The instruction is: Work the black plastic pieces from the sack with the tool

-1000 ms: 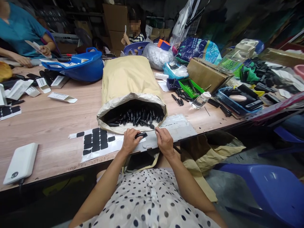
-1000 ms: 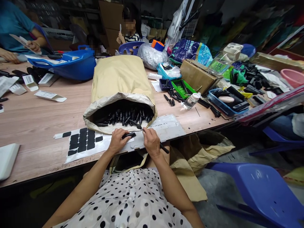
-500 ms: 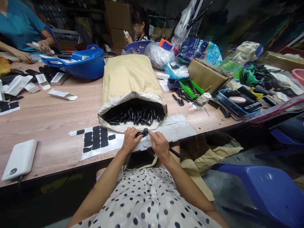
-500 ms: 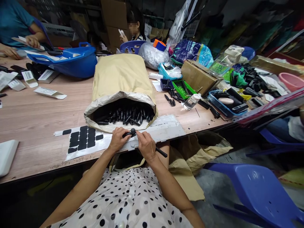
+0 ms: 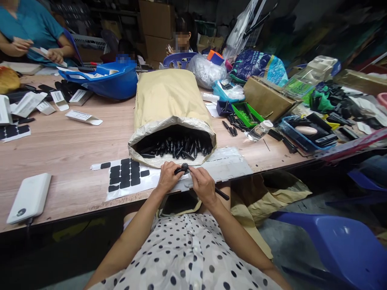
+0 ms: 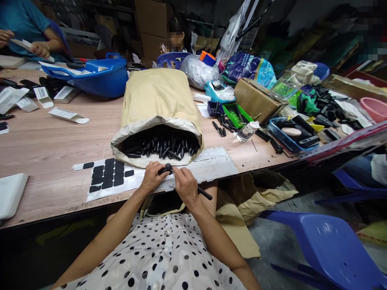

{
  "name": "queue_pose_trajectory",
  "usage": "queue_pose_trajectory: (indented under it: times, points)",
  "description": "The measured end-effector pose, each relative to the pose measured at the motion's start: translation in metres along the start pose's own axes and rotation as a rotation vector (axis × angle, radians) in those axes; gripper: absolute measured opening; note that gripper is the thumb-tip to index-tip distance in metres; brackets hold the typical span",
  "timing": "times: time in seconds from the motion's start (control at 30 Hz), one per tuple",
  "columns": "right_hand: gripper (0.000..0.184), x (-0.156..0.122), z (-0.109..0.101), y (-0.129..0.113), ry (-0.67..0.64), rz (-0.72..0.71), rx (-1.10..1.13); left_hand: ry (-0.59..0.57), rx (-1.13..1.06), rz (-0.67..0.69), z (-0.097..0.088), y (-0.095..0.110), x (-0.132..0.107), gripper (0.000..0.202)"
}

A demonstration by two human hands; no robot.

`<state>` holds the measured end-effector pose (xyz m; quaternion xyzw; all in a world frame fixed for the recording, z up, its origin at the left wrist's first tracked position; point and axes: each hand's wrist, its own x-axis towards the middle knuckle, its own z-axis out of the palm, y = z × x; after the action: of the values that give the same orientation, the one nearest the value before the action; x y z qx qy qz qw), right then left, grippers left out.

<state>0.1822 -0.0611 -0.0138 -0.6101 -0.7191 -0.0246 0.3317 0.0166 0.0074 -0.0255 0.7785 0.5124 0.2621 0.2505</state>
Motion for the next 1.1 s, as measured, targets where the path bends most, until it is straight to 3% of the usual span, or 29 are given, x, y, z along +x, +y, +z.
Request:
queue_pose_trajectory:
  times: [0.13,0.3,0.53,0.63,0.73,0.87,1.0,1.1]
  points:
    - [0.034,0.008,-0.004,0.026,0.038,0.013,-0.067,0.010,0.021,0.011,-0.001,0.002,0.000,0.011]
    - [0.028,0.012,0.001,0.054,-0.012,-0.070,-0.169,0.003,0.037,0.020,-0.003,0.004,-0.001,0.012]
    - [0.021,0.011,0.009,0.054,0.014,-0.040,-0.166,0.003,0.041,0.047,-0.010,0.007,-0.002,0.010]
    - [0.020,0.011,0.009,0.053,0.014,-0.038,-0.161,-0.008,0.000,0.109,-0.018,0.017,-0.019,0.013]
    - [0.020,0.011,0.010,0.052,0.022,-0.028,-0.168,-0.143,-0.130,0.151,-0.024,0.031,-0.049,0.017]
    - [0.021,0.010,0.011,0.052,0.007,-0.002,-0.174,-0.389,-0.150,0.000,-0.012,0.038,-0.081,0.014]
    - [0.021,0.010,0.013,0.052,0.027,-0.005,-0.176,-0.437,-0.050,-0.216,0.015,0.019,-0.087,0.011]
    - [0.020,0.011,0.013,0.052,0.034,-0.013,-0.175,-0.482,0.005,-0.277,0.026,0.006,-0.086,0.009]
